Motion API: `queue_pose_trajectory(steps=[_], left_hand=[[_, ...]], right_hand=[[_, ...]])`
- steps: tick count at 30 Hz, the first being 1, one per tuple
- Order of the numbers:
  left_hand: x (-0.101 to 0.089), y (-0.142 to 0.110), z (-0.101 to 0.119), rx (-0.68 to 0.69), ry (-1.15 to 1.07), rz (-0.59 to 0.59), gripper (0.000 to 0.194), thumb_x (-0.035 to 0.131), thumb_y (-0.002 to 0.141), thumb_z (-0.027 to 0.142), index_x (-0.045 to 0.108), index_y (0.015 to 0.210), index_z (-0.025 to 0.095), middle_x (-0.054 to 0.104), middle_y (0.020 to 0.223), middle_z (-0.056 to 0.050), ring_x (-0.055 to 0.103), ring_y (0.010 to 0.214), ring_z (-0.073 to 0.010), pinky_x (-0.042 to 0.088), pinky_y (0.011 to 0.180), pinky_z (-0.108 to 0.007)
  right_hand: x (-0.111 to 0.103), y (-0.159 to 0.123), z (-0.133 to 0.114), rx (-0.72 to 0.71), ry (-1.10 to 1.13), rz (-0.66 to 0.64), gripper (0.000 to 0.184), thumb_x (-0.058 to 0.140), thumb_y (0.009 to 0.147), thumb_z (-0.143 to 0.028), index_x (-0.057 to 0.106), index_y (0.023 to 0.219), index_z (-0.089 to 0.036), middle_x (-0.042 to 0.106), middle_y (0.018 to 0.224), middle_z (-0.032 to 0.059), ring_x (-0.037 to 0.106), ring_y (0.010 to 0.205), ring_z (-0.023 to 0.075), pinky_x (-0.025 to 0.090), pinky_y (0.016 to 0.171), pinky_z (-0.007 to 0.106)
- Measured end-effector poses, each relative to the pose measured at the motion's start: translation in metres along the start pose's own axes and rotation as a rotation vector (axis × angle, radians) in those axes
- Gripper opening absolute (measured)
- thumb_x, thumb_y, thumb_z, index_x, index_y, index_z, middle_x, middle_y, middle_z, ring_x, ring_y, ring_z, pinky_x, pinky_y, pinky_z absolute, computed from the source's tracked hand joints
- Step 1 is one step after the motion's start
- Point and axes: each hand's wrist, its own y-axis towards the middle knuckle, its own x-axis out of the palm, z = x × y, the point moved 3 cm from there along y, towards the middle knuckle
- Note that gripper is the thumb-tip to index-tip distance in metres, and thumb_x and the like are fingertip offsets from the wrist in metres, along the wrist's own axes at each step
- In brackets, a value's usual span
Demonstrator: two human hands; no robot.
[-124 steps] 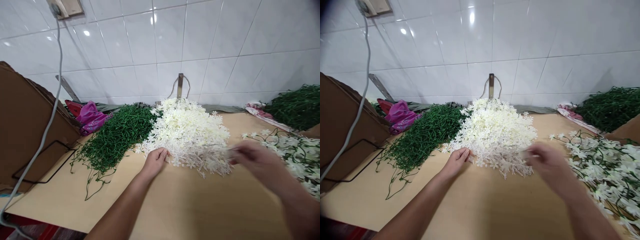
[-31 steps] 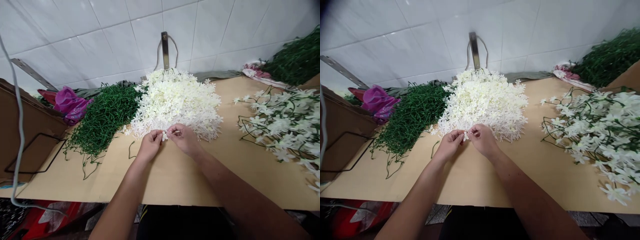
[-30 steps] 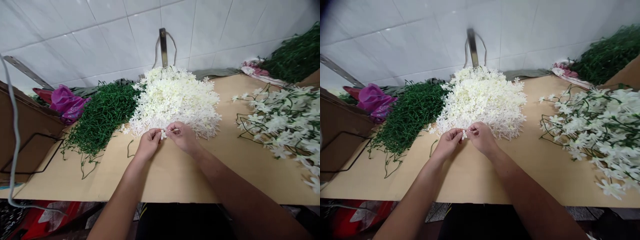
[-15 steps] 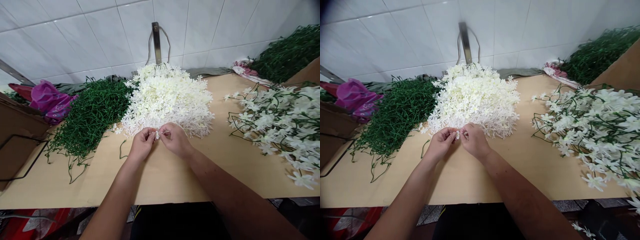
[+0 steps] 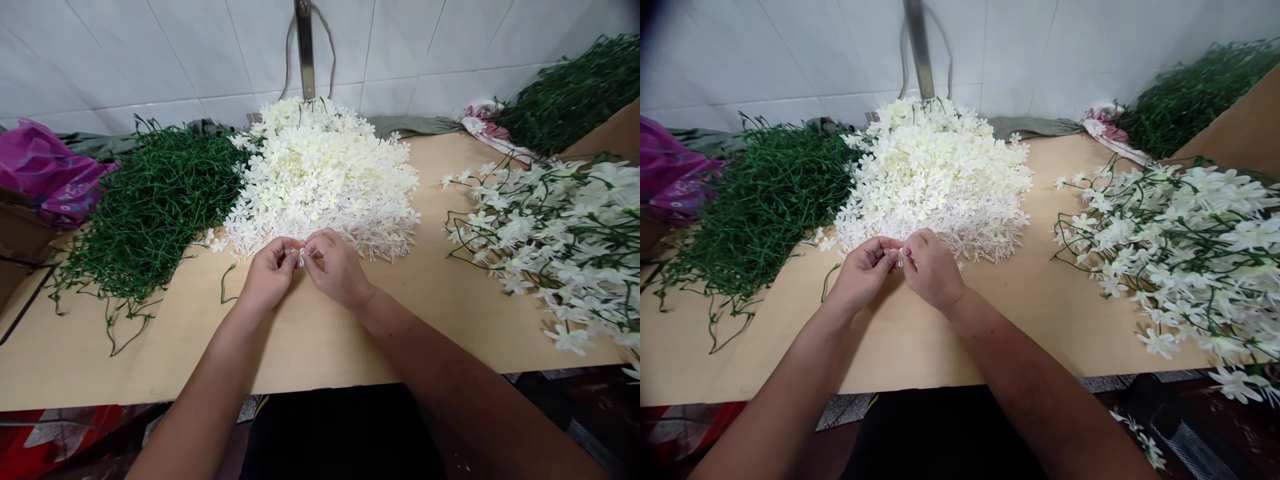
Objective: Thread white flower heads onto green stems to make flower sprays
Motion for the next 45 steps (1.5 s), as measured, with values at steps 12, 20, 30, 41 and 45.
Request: queue_pose_trajectory(steps=[12,20,30,41,45], left_hand=[[-0.001,-0.002,0.007,0.035,-0.01,-0.003,0.01,0.052,0.071,0.018,0.055,0.08,0.015,0.047,0.057,0.004,0.045,0.055,-0.0075,0.036,0.054,-0.02],[-0.001,-0.002,0.009,0.0,-0.038,-0.004,0.011,0.054,0.069,0.018,0.054,0.08,0.015,0.047,0.054,0.004,0.044,0.053,-0.0079,0.034,0.053,-0.02],[-0.002,-0.002,0.008,0.004,-0.014,-0.002,0.011,0.052,0.07,0.019,0.053,0.081,0.015,0.047,0.054,0.004,0.044,0.054,-0.008,0.035,0.054,-0.02],[-0.002,-0.003,0.005,0.001,-0.039,-0.051,0.013,0.053,0.07,0.021,0.052,0.082,0.017,0.048,0.058,0.003,0.046,0.056,-0.009,0.036,0.055,-0.021],[-0.003,-0.003,0.008,0.035,-0.018,-0.056,0.011,0.051,0.072,0.019,0.051,0.083,0.017,0.045,0.055,0.004,0.042,0.054,-0.0082,0.034,0.055,-0.021]], right_hand=[[0.006,0.001,0.009,0.226,0.376,-0.044,0.006,0.047,0.075,-0.025,0.045,0.075,-0.019,0.055,0.073,0.0018,0.054,0.064,0.0104,0.045,0.058,0.023],[0.001,0.001,0.007,0.152,0.198,-0.032,0.007,0.046,0.076,-0.024,0.048,0.075,-0.018,0.055,0.069,0.0017,0.05,0.061,0.0106,0.041,0.057,0.024],[-0.004,0.001,0.001,0.043,0.064,-0.019,0.003,0.044,0.075,-0.018,0.047,0.075,-0.017,0.054,0.076,0.0042,0.051,0.066,0.0122,0.041,0.059,0.024],[0.001,-0.001,-0.005,0.045,0.038,-0.091,0.005,0.043,0.076,-0.017,0.047,0.075,-0.018,0.054,0.077,0.0045,0.05,0.068,0.0134,0.04,0.06,0.025],[0.0,0.001,0.0,0.074,0.082,-0.061,0.002,0.044,0.074,-0.017,0.047,0.074,-0.017,0.053,0.075,0.0048,0.049,0.068,0.0137,0.039,0.06,0.025]])
